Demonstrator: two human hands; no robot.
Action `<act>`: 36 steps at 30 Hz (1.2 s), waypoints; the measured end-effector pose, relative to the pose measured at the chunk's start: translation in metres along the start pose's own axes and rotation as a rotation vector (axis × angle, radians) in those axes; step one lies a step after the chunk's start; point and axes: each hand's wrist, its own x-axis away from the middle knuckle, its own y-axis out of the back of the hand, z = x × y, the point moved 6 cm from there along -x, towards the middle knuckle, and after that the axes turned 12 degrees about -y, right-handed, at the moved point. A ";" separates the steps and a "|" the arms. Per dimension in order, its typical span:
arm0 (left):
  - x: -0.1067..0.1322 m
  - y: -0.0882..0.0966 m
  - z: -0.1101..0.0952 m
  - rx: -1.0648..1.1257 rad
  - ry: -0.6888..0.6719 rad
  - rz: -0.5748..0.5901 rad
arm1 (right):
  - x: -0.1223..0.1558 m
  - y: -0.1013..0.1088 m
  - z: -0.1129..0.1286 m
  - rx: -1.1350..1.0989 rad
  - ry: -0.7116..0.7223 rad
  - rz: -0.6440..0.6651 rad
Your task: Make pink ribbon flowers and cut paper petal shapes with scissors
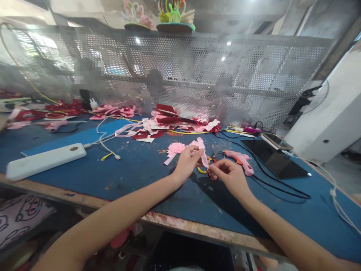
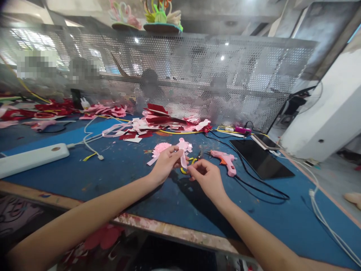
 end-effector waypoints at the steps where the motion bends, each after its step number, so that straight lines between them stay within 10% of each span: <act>1: 0.000 -0.001 -0.001 0.010 0.001 0.015 | -0.001 0.001 -0.001 -0.025 -0.015 -0.004; 18: 0.002 -0.007 0.004 -0.069 0.076 0.151 | 0.008 0.014 0.019 0.283 0.276 -0.182; 36: 0.003 -0.009 0.006 -0.097 0.057 0.199 | -0.002 0.016 0.007 0.153 0.065 -0.127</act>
